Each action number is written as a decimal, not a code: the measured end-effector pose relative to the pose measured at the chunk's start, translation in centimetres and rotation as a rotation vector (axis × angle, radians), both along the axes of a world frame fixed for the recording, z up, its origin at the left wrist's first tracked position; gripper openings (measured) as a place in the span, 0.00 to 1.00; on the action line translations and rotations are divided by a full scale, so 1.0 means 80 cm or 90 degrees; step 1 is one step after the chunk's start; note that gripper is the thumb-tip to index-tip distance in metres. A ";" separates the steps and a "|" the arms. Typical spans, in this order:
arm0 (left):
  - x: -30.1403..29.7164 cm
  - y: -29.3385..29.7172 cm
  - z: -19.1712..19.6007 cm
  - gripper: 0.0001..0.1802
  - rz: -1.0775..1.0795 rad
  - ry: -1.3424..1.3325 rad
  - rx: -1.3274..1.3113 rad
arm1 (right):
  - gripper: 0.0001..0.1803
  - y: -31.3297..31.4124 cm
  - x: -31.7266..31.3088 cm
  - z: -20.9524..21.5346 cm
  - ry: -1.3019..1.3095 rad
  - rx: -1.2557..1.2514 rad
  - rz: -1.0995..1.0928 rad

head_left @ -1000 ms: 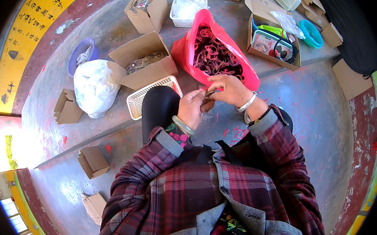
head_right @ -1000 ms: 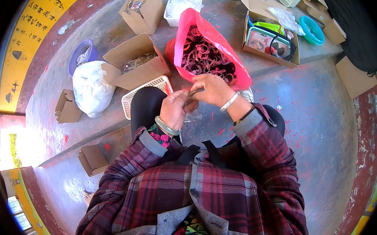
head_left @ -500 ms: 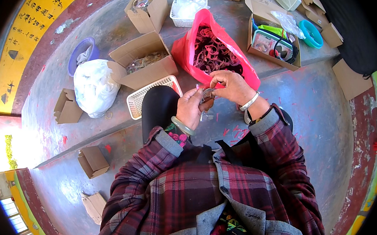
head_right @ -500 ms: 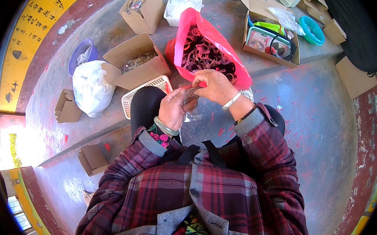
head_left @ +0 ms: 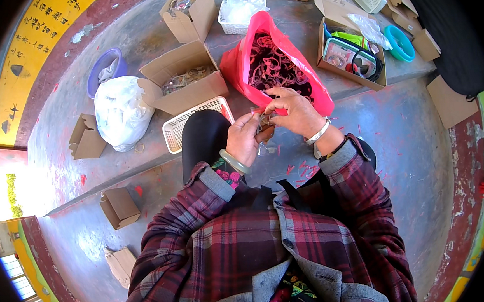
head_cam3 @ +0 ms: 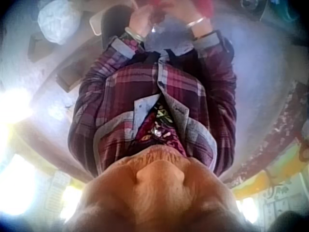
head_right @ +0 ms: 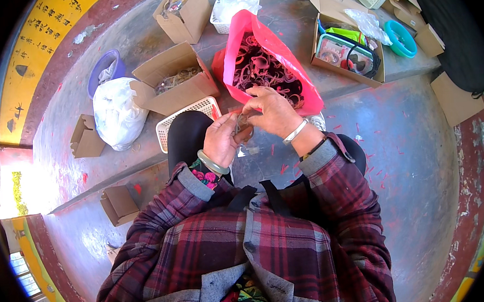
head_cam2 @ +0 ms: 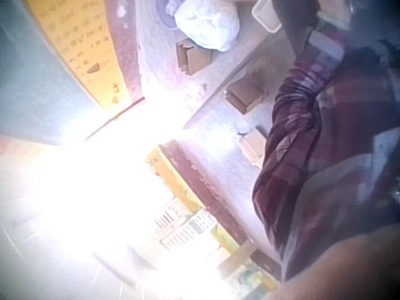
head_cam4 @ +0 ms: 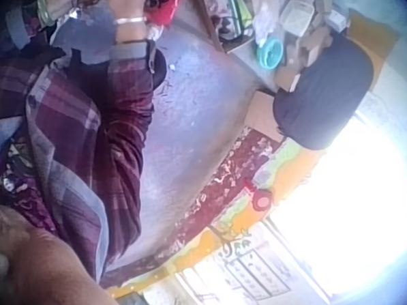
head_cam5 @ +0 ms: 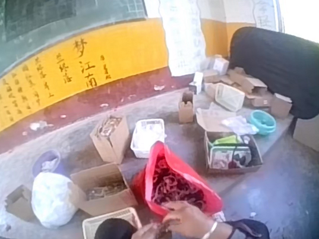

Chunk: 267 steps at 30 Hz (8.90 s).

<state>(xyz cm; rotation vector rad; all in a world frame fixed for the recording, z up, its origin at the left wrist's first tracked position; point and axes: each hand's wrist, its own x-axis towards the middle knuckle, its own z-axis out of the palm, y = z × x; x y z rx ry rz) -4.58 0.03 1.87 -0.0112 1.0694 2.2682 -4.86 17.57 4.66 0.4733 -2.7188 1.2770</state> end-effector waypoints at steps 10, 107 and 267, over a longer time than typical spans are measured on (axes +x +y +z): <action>0.005 0.008 0.009 0.14 0.062 -0.026 -0.009 | 0.05 -0.017 0.005 0.014 0.211 0.052 -0.040; -0.012 -0.010 0.027 0.11 0.082 -0.094 0.077 | 0.05 -0.027 0.007 0.000 -0.199 -0.432 -0.121; 0.016 -0.013 0.020 0.13 -0.032 0.401 -0.482 | 0.01 -0.042 0.039 0.016 0.081 -0.089 -0.171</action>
